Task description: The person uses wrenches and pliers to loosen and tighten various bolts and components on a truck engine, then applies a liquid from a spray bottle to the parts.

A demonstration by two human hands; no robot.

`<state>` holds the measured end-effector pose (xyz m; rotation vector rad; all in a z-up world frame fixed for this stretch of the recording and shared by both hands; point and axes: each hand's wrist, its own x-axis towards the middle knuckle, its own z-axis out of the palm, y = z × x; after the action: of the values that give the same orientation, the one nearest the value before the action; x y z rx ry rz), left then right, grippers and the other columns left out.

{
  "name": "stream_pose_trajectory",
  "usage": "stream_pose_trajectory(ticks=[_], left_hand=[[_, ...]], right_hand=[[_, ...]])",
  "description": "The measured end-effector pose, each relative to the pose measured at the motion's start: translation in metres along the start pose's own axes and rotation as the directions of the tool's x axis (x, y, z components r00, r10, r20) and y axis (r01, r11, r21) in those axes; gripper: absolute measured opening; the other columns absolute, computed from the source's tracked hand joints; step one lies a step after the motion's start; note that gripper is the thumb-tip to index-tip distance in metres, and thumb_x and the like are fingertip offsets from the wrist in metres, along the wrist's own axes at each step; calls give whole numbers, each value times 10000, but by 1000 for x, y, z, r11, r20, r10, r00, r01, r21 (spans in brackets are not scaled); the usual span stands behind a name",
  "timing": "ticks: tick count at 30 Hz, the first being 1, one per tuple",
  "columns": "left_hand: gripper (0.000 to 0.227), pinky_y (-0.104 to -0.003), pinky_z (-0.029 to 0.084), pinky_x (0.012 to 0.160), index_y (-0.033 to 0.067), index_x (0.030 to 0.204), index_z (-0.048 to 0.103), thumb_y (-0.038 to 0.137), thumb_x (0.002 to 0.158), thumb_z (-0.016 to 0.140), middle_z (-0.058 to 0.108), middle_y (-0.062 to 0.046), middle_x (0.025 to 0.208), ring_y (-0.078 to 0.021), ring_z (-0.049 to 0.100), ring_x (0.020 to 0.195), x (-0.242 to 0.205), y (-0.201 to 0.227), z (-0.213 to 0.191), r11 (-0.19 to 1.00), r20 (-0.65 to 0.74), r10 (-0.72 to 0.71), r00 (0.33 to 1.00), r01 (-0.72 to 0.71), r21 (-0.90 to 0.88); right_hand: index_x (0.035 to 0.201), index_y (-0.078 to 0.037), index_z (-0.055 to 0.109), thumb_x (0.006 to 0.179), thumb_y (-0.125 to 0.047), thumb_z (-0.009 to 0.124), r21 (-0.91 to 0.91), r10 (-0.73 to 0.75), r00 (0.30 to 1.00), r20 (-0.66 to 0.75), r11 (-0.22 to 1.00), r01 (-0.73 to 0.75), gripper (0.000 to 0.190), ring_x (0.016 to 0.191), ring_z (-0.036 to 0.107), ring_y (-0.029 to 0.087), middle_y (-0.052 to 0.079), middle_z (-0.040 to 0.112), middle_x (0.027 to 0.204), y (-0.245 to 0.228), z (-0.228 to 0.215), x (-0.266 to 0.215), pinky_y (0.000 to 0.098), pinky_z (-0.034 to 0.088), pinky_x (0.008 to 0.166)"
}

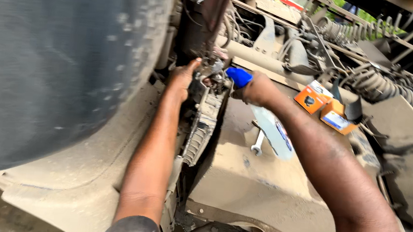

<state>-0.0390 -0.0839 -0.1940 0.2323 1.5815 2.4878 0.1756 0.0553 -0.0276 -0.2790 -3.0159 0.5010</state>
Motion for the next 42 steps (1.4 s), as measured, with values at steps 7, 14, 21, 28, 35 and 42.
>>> stream_pose_trajectory(ticks=[7, 14, 21, 28, 35, 42], left_hand=[[366, -366, 514, 521, -13, 985, 723, 346, 952, 786, 684, -115, 773, -191, 648, 604, -73, 76, -12, 802, -5, 258, 966, -212, 558], [274, -414, 569, 837, 33, 1156, 726, 286, 1053, 707, 761, -144, 1055, -275, 737, 941, -265, 143, 56, 401, 217, 643, 735, -564, 722], [311, -460, 549, 866, 132, 1107, 786, 386, 955, 694, 777, -166, 1004, -322, 728, 925, -254, 46, 149, 227, 496, 50, 867, -494, 840], [367, -457, 559, 847, 74, 1078, 762, 417, 959, 701, 786, -163, 1038, -298, 754, 964, -229, -49, 183, 183, 228, -231, 946, -188, 965], [258, -442, 572, 898, 64, 1044, 779, 259, 878, 748, 763, -187, 1094, -333, 728, 1044, -207, -88, 211, 113, 158, -137, 978, -143, 983], [353, -504, 575, 781, -59, 1298, 530, 62, 970, 571, 746, -280, 983, -405, 735, 928, -236, -63, 211, 93, 286, 96, 953, -295, 951]], right_hand=[[1003, -34, 691, 801, -3, 799, 675, 69, 950, -305, 719, 165, 232, 698, 692, 149, 43, 710, 851, 74, -130, -123, 325, 607, 645], [1071, -35, 680, 864, 5, 813, 669, 261, 723, -640, 651, 358, 249, 661, 692, 171, 55, 701, 845, 183, -186, -171, 339, 604, 600], [1107, -11, 685, 896, 11, 852, 580, 208, 667, -716, 708, 402, 270, 784, 701, 158, 66, 714, 937, 314, -193, -165, 312, 598, 738], [1289, -43, 583, 866, -68, 804, 766, 320, 820, -474, 609, 205, 478, 995, 727, 167, 61, 738, 1095, 405, -146, -182, 353, 603, 885], [1361, -13, 552, 907, -63, 793, 672, 276, 796, -538, 711, 208, 516, 1077, 687, 170, 84, 698, 1227, 449, -134, -188, 338, 566, 954], [1454, 6, 486, 920, -211, 831, 634, 365, 789, -495, 772, 41, 672, 1050, 651, 204, 132, 630, 1303, 453, -136, -203, 362, 534, 891]])
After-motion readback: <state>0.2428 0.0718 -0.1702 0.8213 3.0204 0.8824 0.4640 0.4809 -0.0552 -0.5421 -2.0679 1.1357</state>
